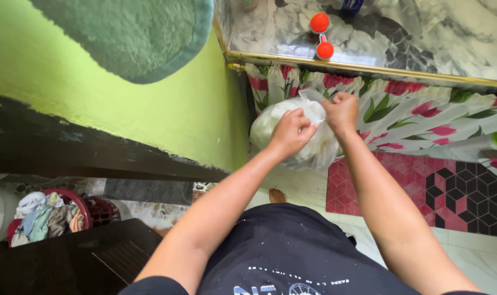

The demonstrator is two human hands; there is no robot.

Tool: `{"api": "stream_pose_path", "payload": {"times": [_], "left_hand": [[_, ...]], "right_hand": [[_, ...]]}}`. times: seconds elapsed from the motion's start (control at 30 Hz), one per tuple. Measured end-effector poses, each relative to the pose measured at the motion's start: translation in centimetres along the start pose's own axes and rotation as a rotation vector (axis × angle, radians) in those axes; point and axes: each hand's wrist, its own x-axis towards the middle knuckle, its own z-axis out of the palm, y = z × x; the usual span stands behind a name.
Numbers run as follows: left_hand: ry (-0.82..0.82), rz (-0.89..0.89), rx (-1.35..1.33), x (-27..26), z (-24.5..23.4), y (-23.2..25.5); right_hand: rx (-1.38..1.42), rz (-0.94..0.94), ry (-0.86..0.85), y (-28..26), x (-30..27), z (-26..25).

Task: The person washes clothes in a basin, scrubs a rug with a brush, and mixes detergent with water in another bucket.

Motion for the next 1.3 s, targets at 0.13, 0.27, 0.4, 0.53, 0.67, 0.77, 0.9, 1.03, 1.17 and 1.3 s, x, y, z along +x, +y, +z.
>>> {"api": "stream_pose_path", "payload": {"times": [0.13, 0.27, 0.4, 0.53, 0.67, 0.77, 0.9, 1.03, 1.17, 1.3], "left_hand": [[0.013, 0.007, -0.035, -3.6, 0.2, 0.7], [0.055, -0.108, -0.113, -3.8, -0.8, 1.9], [0.031, -0.198, -0.215, -3.2, -3.4, 3.3], [0.002, -0.083, -0.172, -3.2, -3.6, 5.8], [-0.062, 0.012, -0.191, -4.1, -4.0, 7.8], [-0.107, -0.032, -0.225, -5.0, -4.0, 9.1], [-0.15, -0.093, -0.25, -4.9, -4.1, 9.9], [-0.154, -0.062, -0.245, -3.9, -4.9, 9.5], [-0.071, -0.002, -0.338, -1.3, -6.7, 8.1], [-0.183, -0.204, -0.762, 1.6, -5.6, 6.2]], "right_hand": [[-0.308, -0.17, 0.216, 4.8, 1.3, -1.0], [-0.164, -0.154, 0.048, 5.6, 2.9, -2.0], [-0.094, -0.108, -0.115, 5.7, 3.5, -2.6], [0.052, -0.03, -0.121, 7.3, 4.0, -3.8], [-0.115, 0.063, -0.069, 8.8, 3.3, -6.3], [-0.228, 0.015, -0.019, 10.4, 2.0, -7.1], [-0.19, 0.029, 0.02, 11.6, 2.5, -7.1], [-0.254, -0.002, 0.049, 10.5, 2.5, -6.0], [-0.312, 0.008, -0.055, 6.1, 3.2, -7.0], [-0.531, 0.047, -0.319, 0.7, 2.8, -11.1]]}}
